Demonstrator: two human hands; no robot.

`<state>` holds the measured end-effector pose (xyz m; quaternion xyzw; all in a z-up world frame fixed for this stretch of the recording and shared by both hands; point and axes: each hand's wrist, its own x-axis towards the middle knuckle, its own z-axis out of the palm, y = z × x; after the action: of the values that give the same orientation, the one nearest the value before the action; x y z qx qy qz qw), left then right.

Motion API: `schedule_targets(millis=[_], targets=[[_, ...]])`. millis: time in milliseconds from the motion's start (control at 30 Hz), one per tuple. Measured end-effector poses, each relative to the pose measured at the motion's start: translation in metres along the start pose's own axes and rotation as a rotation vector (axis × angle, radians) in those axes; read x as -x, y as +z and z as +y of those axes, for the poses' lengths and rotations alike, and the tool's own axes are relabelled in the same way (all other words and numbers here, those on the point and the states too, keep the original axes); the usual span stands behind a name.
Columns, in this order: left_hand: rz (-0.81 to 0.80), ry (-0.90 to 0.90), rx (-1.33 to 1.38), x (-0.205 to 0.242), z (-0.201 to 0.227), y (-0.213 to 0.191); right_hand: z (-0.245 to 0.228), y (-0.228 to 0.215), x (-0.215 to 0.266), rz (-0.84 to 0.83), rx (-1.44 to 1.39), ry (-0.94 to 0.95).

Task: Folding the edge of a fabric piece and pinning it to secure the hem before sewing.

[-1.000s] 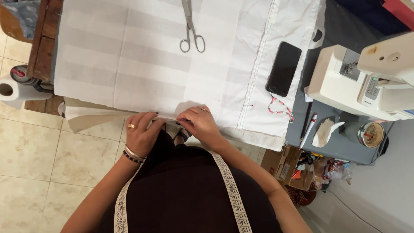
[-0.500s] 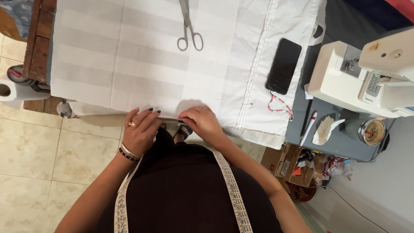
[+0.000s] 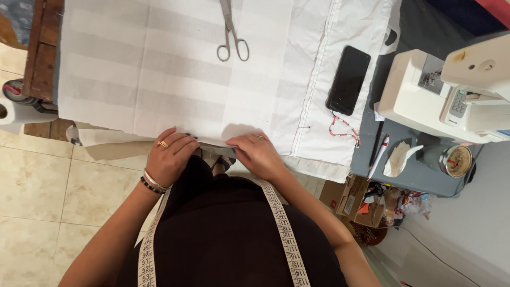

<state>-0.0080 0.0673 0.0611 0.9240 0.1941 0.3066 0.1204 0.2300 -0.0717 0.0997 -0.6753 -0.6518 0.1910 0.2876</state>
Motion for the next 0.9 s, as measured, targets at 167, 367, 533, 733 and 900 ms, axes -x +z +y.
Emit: schedule_targets(millis=[167, 367, 533, 733, 900], targets=[[0.002, 0.023, 0.028, 0.001, -0.006, 0.004, 0.031, -0.004, 0.032, 0.033, -0.039, 0.107], [-0.042, 0.031, 0.035, -0.007, -0.004, -0.003, 0.028, -0.016, 0.03, 0.096, -0.079, 0.241], [-0.049, 0.032, 0.046, -0.004, -0.006, 0.0, 0.029, -0.014, 0.031, 0.124, -0.086, 0.256], [-0.024, 0.022, 0.051, -0.006, -0.004, -0.002, 0.028, -0.014, 0.042, 0.119, -0.038, 0.156], [-0.013, 0.031, 0.049, -0.009, -0.003, -0.003, 0.021, -0.016, 0.038, 0.141, 0.148, 0.031]])
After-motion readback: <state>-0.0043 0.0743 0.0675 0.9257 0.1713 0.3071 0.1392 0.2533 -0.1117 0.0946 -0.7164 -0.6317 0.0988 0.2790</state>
